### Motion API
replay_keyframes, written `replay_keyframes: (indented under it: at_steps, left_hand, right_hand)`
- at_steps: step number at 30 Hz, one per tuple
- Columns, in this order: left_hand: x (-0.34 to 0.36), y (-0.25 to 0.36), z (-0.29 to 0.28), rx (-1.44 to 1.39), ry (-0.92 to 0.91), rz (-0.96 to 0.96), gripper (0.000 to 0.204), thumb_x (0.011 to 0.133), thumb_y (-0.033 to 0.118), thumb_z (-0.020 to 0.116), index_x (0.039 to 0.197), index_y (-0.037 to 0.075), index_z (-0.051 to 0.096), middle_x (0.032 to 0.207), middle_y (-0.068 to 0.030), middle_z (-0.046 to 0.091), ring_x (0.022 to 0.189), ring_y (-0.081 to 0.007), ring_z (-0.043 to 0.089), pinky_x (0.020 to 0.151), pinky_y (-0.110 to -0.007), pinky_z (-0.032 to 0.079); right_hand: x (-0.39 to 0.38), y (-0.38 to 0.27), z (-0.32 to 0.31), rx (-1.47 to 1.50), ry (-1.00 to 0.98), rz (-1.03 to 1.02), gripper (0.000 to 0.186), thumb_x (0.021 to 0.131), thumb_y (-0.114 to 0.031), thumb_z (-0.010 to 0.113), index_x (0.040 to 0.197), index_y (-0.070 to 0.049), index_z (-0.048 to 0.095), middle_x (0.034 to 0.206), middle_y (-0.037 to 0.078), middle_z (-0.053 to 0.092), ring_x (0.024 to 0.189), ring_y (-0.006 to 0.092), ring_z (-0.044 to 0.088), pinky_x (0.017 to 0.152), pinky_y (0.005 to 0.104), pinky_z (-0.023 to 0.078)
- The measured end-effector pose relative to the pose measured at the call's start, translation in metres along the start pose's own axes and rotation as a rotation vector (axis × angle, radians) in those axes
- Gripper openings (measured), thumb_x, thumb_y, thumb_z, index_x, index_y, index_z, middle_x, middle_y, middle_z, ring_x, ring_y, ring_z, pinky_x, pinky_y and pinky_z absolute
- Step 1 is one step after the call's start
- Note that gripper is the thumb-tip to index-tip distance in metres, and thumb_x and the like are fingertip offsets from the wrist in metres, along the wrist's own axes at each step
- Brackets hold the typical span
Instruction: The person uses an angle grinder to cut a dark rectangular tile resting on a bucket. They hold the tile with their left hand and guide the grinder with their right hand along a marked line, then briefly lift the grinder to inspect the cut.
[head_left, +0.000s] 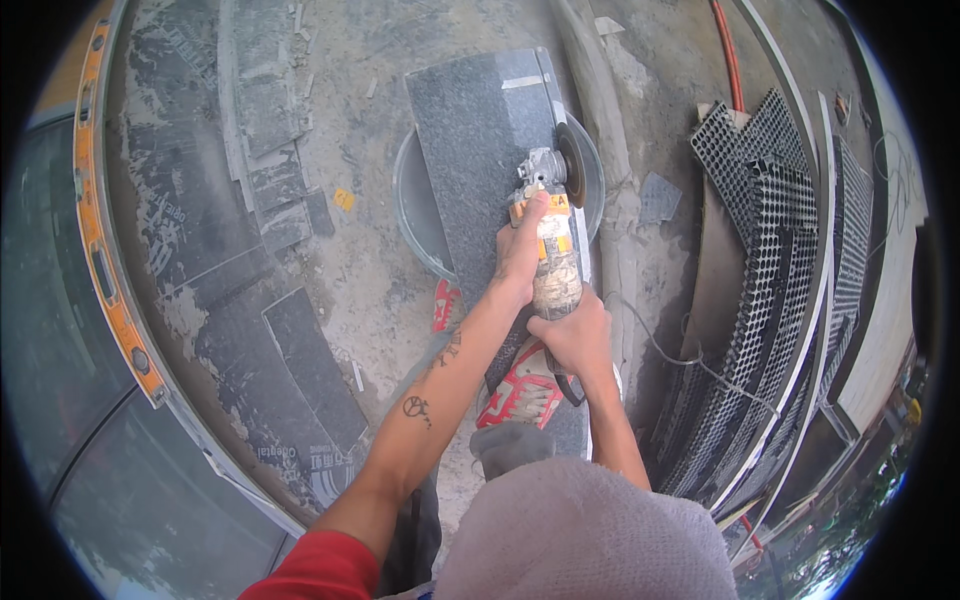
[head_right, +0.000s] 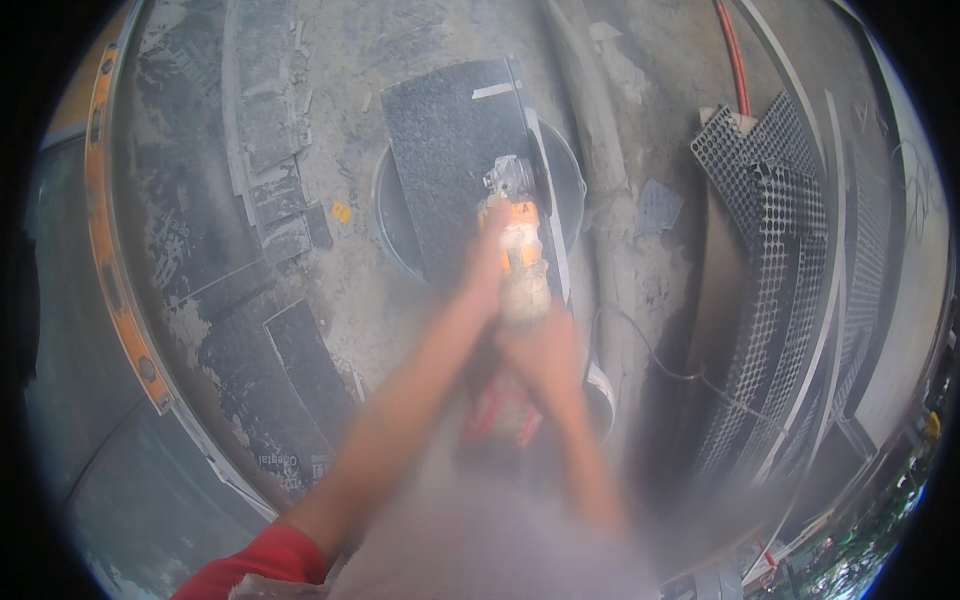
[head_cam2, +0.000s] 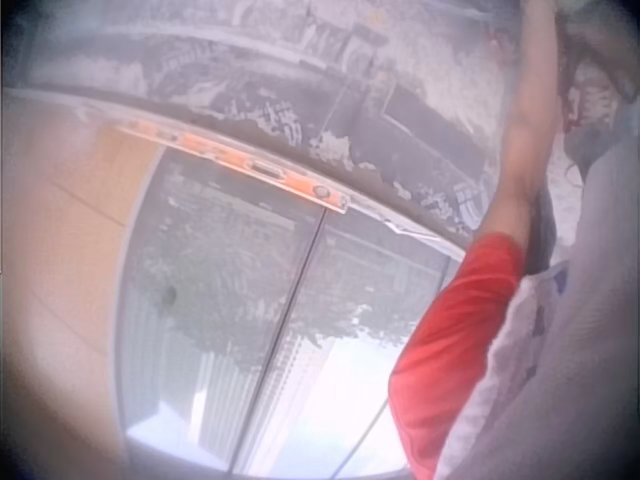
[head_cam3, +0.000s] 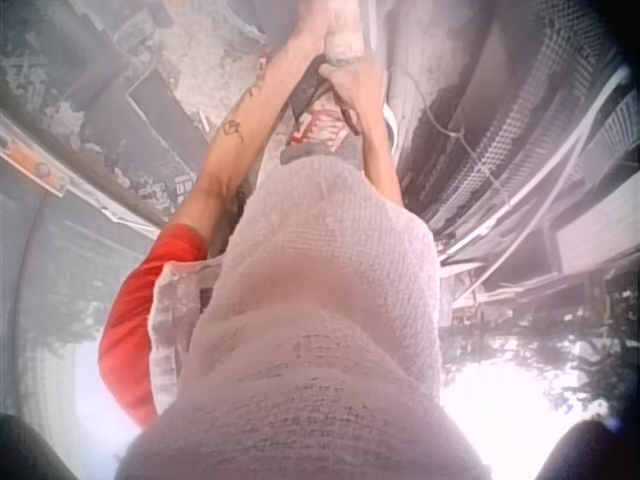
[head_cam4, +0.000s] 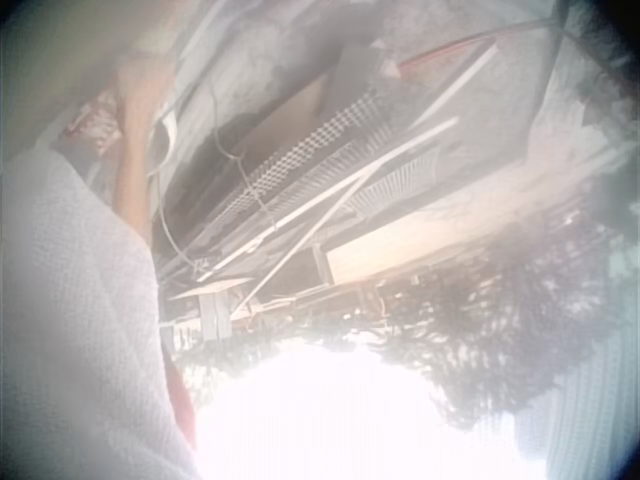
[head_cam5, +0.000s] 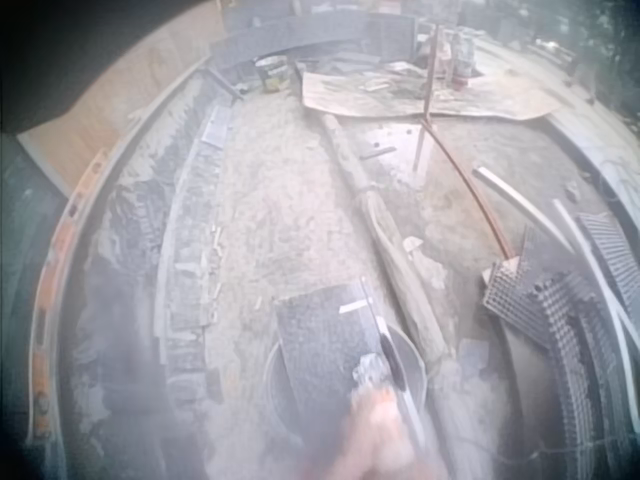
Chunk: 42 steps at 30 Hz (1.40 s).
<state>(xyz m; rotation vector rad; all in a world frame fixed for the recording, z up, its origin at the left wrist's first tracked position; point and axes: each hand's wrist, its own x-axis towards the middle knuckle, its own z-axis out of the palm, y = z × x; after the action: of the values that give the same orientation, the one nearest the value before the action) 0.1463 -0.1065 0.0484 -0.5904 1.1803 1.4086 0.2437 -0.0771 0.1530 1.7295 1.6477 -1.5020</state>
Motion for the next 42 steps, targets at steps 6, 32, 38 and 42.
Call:
replay_keyframes:
  at_steps: [6, 32, 38, 42]
  left_hand:
    - [0.005, -0.007, -0.006, -0.017, -0.005, -0.026, 0.062, 0.090, 0.048, 0.067, 0.123, -0.003, 0.056, 0.107, -0.0129, 0.065, 0.092, -0.0203, 0.067, 0.080, -0.035, 0.056]
    - [-0.020, -0.021, -0.007, 0.022, -0.018, 0.031, 0.057, 0.090, 0.046, 0.067, 0.118, -0.003, 0.059, 0.101, -0.0116, 0.066, 0.083, -0.0184, 0.068, 0.071, -0.033, 0.057]
    - [-0.021, -0.023, -0.010, 0.039, -0.009, 0.036, 0.060, 0.089, 0.048, 0.068, 0.119, -0.003, 0.058, 0.103, -0.0122, 0.066, 0.087, -0.0189, 0.067, 0.075, -0.034, 0.056]
    - [-0.015, -0.019, -0.007, 0.005, -0.018, 0.042, 0.062, 0.089, 0.049, 0.068, 0.120, -0.003, 0.058, 0.106, -0.0127, 0.066, 0.090, -0.0192, 0.067, 0.079, -0.034, 0.055]
  right_hand:
    - [0.000, 0.010, 0.005, -0.022, 0.052, 0.013, 0.055, 0.060, -0.020, 0.076, 0.105, 0.007, 0.059, 0.092, 0.025, 0.070, 0.088, 0.0372, 0.070, 0.081, 0.0423, 0.054]
    - [-0.011, 0.033, 0.009, -0.005, 0.063, -0.024, 0.056, 0.061, -0.020, 0.078, 0.107, 0.005, 0.059, 0.095, 0.025, 0.070, 0.091, 0.0390, 0.069, 0.082, 0.0438, 0.053]
    - [-0.013, 0.036, 0.011, -0.049, 0.077, -0.015, 0.055, 0.061, -0.019, 0.078, 0.107, 0.005, 0.060, 0.095, 0.025, 0.070, 0.091, 0.0382, 0.070, 0.082, 0.0436, 0.054]
    - [-0.010, 0.033, 0.010, -0.033, 0.072, -0.034, 0.054, 0.061, -0.019, 0.077, 0.106, 0.006, 0.060, 0.094, 0.024, 0.070, 0.091, 0.0377, 0.070, 0.082, 0.0434, 0.054]
